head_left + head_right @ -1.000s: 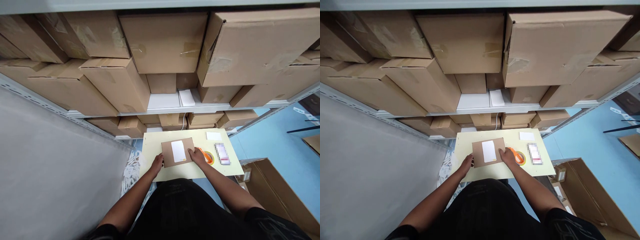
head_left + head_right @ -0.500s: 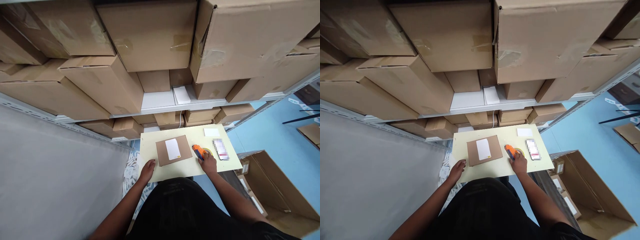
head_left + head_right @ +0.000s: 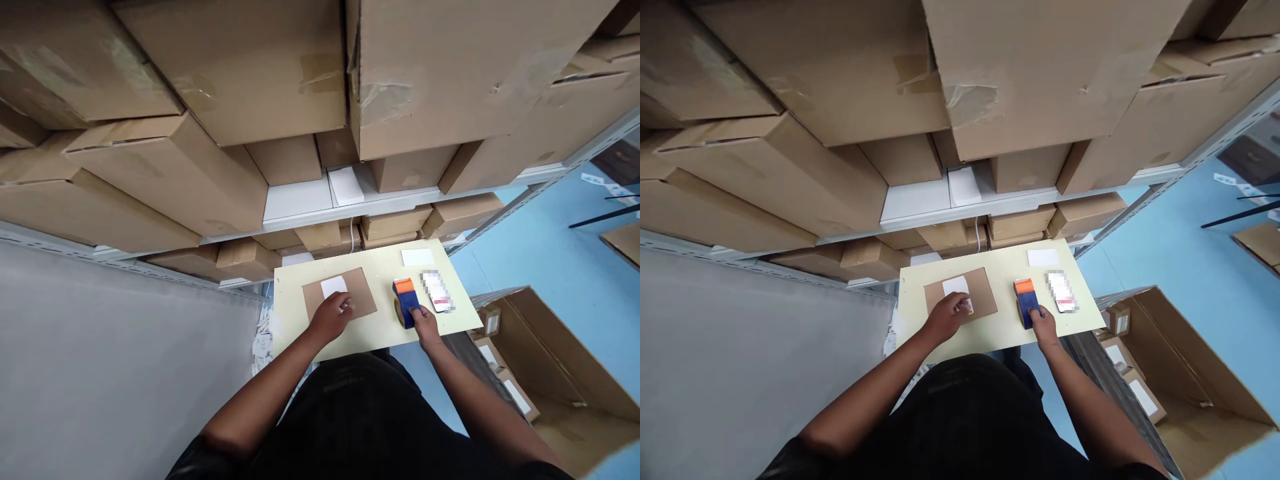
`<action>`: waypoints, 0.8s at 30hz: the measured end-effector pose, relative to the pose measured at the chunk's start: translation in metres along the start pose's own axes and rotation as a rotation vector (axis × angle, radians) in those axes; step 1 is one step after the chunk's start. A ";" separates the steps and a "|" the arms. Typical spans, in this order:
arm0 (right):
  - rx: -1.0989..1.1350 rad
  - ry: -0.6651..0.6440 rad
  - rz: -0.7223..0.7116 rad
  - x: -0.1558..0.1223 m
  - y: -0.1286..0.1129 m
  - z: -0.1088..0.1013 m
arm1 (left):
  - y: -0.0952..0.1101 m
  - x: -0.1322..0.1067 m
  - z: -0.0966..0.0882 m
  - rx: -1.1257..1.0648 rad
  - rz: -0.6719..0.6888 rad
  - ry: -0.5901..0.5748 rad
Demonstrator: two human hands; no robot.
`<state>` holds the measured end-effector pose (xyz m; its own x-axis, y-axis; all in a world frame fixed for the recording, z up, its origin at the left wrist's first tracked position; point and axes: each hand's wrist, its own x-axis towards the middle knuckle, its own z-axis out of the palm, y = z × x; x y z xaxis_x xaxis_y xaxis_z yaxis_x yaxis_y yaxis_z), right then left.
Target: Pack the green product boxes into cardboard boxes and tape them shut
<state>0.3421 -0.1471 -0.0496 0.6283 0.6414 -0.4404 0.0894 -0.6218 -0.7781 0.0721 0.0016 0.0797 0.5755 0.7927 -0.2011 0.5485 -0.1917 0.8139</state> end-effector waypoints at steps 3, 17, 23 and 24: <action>0.178 -0.075 -0.032 -0.017 0.002 -0.009 | 0.022 0.049 0.034 -0.052 -0.058 -0.108; 0.046 -0.292 -0.124 -0.014 -0.003 -0.046 | 0.037 0.082 0.097 -0.512 -0.446 -0.444; 0.081 -0.371 -0.176 0.000 -0.015 -0.061 | 0.047 0.076 0.098 -0.695 -0.588 -0.388; 0.098 -0.376 -0.179 0.001 -0.018 -0.061 | 0.047 0.075 0.097 -0.688 -0.585 -0.381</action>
<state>0.3885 -0.1628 -0.0090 0.2826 0.8658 -0.4130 0.0863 -0.4517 -0.8880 0.1997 -0.0042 0.0504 0.5491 0.3919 -0.7382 0.4058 0.6472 0.6454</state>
